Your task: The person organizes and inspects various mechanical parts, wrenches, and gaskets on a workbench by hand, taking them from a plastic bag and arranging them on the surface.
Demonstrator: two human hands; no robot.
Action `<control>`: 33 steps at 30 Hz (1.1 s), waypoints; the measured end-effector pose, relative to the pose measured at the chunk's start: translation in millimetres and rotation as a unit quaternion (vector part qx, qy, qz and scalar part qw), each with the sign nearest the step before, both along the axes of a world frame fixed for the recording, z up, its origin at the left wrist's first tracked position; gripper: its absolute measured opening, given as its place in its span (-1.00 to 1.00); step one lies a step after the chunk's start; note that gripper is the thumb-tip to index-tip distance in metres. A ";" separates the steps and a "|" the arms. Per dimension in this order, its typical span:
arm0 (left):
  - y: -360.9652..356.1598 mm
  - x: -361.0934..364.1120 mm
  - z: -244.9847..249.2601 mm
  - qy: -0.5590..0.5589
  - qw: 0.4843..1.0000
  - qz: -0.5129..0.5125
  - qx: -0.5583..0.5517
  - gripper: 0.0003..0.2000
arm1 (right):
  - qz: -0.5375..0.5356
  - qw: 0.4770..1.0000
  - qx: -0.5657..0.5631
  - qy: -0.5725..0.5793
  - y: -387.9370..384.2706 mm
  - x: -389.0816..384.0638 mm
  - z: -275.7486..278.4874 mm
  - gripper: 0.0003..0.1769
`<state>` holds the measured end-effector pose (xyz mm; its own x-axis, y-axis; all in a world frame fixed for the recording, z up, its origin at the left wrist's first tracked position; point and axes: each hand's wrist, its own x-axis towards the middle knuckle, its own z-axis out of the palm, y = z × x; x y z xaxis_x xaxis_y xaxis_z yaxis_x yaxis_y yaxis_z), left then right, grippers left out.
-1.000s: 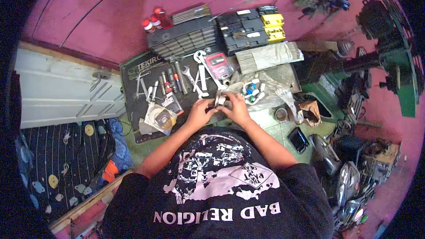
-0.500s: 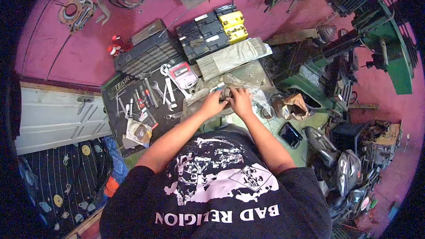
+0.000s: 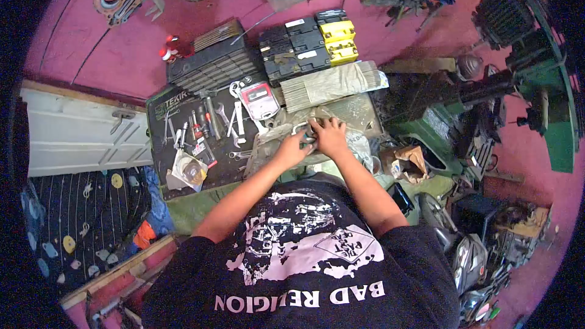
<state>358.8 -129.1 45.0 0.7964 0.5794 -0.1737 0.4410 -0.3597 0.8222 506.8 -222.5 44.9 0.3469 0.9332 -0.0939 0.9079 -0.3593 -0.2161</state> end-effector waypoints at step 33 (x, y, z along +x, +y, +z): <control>255.3 -380.8 -53.4 0.110 0.897 0.427 0.036 -0.70 | 0.299 0.953 -0.022 0.037 325.8 -382.8 -22.1 -0.73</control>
